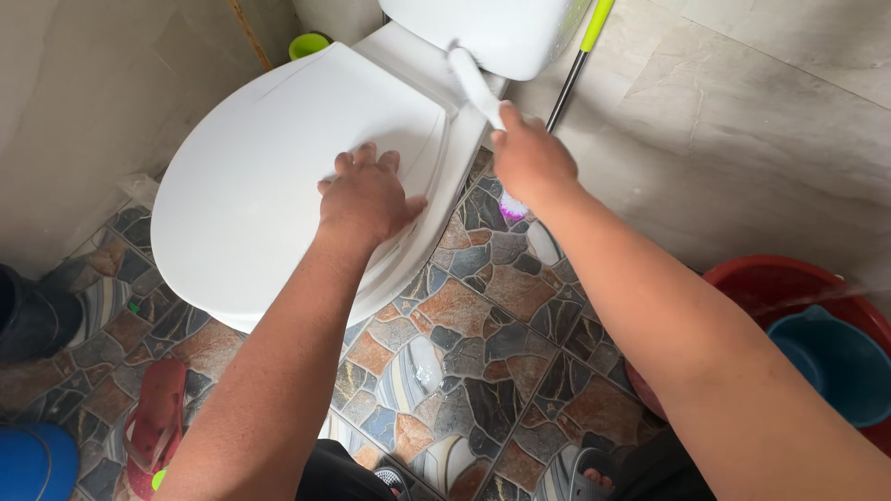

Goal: The person pours cleaning liquid into the toilet bowl, scrubs the interior with a toilet brush, then uses a handheld brush to clean the toilet seat and surrounding floor area. The person also fills a red bucket with water from a wall tap.

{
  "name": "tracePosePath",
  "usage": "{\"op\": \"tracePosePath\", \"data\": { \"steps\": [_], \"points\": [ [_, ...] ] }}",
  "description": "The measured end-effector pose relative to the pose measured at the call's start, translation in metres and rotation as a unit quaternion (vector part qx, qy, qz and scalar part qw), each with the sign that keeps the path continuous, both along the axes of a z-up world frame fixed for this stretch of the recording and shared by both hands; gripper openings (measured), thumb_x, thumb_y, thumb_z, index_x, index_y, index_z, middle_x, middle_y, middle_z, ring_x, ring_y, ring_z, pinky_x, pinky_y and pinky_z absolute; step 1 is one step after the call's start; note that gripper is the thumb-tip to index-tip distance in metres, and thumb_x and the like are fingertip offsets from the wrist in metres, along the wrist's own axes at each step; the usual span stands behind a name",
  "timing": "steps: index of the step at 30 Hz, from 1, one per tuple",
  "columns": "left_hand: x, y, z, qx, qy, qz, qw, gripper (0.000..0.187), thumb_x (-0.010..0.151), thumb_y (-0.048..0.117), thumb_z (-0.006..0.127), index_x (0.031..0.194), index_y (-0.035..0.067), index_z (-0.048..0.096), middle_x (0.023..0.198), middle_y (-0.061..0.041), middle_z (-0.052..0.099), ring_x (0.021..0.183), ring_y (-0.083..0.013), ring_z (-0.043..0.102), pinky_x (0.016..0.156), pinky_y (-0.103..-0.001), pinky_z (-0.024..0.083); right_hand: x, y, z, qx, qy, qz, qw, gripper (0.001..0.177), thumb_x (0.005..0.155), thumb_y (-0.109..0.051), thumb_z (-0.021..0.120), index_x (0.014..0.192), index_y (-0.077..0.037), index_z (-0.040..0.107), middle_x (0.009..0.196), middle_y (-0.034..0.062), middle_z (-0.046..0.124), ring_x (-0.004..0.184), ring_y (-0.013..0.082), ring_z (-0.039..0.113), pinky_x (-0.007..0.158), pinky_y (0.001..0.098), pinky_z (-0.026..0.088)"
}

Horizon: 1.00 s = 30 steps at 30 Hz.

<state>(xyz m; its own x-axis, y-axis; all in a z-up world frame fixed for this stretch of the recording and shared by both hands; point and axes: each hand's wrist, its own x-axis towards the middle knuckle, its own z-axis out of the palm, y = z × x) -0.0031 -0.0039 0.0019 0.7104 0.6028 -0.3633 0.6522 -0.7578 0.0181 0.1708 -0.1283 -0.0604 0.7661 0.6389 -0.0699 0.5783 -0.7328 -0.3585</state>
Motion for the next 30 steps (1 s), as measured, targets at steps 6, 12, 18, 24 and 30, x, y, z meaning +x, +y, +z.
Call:
{"op": "tracePosePath", "data": {
  "steps": [6,12,18,24,30],
  "points": [
    [-0.037,-0.017,-0.007,0.051,-0.012,-0.072,0.996,0.097,0.087,0.055,0.070,0.160,0.014,0.021,0.166,-0.014,0.017,0.152,-0.0350,0.019,0.115,-0.061,0.027,-0.091,-0.052,0.001,-0.007,0.046,0.008,0.999,0.056,0.107,-0.036,0.041,0.158,-0.019,0.030,0.114,0.0255,0.057,0.088,0.0386,0.068,0.074,0.0513,0.057],
    [-0.042,-0.011,-0.017,0.046,-0.007,-0.071,0.996,0.089,0.090,0.053,0.067,0.159,0.016,0.025,0.165,-0.013,0.020,0.151,-0.0341,0.019,0.119,-0.059,0.024,-0.152,-0.106,0.001,0.049,0.070,0.051,0.995,0.059,0.103,-0.034,0.046,0.156,-0.012,0.033,0.112,0.0232,0.061,0.088,0.0390,0.069,0.075,0.0491,0.058],
    [-0.044,-0.013,-0.018,0.072,-0.043,-0.060,0.995,0.082,0.089,0.049,0.069,0.155,0.018,0.031,0.161,-0.011,0.025,0.149,-0.0313,0.025,0.116,-0.057,0.029,-0.090,-0.071,-0.013,0.022,0.056,-0.005,0.998,0.052,0.107,-0.032,0.043,0.154,-0.014,0.035,0.115,0.0205,0.059,0.090,0.0370,0.066,0.076,0.0518,0.055],
    [-0.058,-0.018,-0.031,0.104,-0.119,-0.060,0.986,0.070,0.086,0.043,0.073,0.144,0.012,0.050,0.153,-0.014,0.042,0.143,-0.0318,0.038,0.113,-0.056,0.036,-0.167,-0.125,-0.012,0.001,0.044,0.080,0.996,0.061,0.102,-0.038,0.046,0.159,-0.020,0.035,0.103,0.0154,0.062,0.077,0.0352,0.069,0.067,0.0497,0.058],
    [-0.062,-0.021,-0.043,0.158,-0.181,-0.089,0.967,0.058,0.084,0.036,0.073,0.132,0.006,0.060,0.144,-0.017,0.053,0.135,-0.0343,0.048,0.106,-0.056,0.044,-0.106,-0.108,-0.021,-0.009,0.009,0.063,0.998,0.053,0.103,-0.037,0.046,0.153,-0.021,0.040,0.105,0.0182,0.062,0.082,0.0376,0.069,0.068,0.0532,0.056]
  ]
}}
